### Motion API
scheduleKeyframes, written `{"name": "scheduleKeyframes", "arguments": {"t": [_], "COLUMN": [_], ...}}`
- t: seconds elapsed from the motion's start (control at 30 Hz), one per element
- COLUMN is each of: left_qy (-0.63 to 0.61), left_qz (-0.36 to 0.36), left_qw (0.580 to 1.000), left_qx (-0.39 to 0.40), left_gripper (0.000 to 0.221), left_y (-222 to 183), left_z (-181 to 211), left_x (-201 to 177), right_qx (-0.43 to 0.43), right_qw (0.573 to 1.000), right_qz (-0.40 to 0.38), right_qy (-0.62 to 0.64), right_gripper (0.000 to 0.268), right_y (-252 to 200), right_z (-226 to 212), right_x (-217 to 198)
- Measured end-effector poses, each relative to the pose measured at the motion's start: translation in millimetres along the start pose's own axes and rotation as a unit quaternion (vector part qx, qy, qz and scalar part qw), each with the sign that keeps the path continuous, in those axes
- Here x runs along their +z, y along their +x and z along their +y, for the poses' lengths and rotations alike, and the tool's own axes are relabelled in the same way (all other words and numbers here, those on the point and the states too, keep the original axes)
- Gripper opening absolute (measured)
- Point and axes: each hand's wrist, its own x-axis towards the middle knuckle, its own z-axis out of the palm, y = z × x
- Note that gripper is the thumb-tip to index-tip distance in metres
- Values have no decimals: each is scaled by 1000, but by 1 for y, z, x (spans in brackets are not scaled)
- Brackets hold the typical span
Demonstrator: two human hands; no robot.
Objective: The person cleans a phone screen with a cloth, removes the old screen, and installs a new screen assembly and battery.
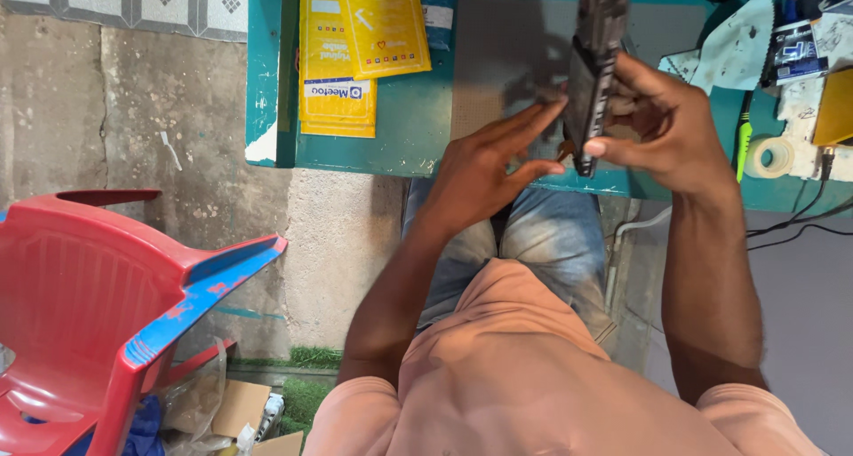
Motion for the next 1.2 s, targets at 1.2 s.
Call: {"name": "scheduleKeyframes", "arguments": {"t": [1.2], "left_qy": [-49], "left_qz": [7], "left_qw": [999], "left_qx": [1], "left_gripper": [49], "left_y": [-7], "left_z": [-13], "left_x": [-6], "right_qx": [-11], "right_qw": [998], "right_qz": [49], "right_qy": [41], "right_gripper": [63], "right_y": [-17], "right_z": [27], "right_x": [-13]}}
